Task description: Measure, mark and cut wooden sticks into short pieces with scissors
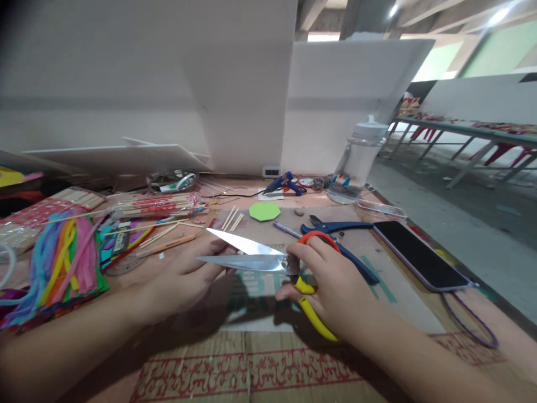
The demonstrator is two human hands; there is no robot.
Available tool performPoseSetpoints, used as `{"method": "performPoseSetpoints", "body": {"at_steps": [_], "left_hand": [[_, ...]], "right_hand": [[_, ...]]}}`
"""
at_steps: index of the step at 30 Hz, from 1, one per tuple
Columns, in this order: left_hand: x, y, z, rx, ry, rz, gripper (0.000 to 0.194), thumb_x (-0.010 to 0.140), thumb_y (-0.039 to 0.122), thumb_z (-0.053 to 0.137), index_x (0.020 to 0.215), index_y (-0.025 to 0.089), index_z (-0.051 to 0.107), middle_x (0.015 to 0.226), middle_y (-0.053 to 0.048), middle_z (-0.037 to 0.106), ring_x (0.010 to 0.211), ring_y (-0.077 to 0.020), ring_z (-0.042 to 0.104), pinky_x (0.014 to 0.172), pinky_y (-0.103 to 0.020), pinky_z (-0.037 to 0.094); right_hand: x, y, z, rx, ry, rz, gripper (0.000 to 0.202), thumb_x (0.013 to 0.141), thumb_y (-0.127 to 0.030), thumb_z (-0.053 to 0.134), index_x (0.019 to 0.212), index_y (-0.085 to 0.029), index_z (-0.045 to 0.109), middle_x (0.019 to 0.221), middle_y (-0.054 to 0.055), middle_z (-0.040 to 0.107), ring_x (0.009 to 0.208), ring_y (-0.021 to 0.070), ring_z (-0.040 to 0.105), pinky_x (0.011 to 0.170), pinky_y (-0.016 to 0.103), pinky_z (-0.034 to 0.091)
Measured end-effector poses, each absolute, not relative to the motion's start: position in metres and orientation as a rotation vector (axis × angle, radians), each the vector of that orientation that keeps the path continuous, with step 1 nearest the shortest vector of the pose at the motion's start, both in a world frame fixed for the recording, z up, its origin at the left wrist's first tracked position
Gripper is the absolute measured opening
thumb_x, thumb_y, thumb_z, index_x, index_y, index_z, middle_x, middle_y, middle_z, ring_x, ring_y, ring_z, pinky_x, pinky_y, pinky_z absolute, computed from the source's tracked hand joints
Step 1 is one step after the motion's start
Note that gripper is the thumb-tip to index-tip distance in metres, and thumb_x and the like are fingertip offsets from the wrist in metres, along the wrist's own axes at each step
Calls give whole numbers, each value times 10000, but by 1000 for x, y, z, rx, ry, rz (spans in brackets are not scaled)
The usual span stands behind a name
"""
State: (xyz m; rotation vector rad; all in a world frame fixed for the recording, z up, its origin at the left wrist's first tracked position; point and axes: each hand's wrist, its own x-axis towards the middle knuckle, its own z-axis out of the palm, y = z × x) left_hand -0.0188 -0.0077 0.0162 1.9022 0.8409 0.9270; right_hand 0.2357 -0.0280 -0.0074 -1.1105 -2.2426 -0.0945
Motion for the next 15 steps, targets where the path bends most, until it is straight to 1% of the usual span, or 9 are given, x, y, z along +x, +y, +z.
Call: {"method": "performPoseSetpoints", "body": {"at_steps": [2,7,10,15], "left_hand": [[-18,-8,16,1896,834,921,206,929,161,474,969,196,673,928,-13,714,844,-144,651,753,-235,518],[-16,-8,17,1851,851,924,197,908,177,505,988,205,683,1047,-35,730,949,-171,662,836,-270,531],[-16,-8,17,1825,868,891,190,910,203,502,989,198,674,1019,-42,729,927,-173,663,815,-274,539],[-17,-7,15,1850,873,884,184,910,218,497,937,180,675,909,-41,703,843,-164,632,783,-275,525]], "right_hand": [[235,-28,-7,-1105,-2250,-111,589,917,-711,465,1075,-165,616,843,69,596,691,214,600,597,326,499],[235,-30,-5,-1115,-2271,-91,538,923,-684,491,1059,-178,614,847,57,596,688,205,596,605,322,497],[236,-30,-4,-1104,-2272,-89,487,934,-647,519,1047,-184,622,847,53,602,696,202,595,618,318,500],[238,-29,-4,-1086,-2275,-105,444,935,-613,551,1041,-192,642,879,71,641,746,219,618,659,322,506]]}}
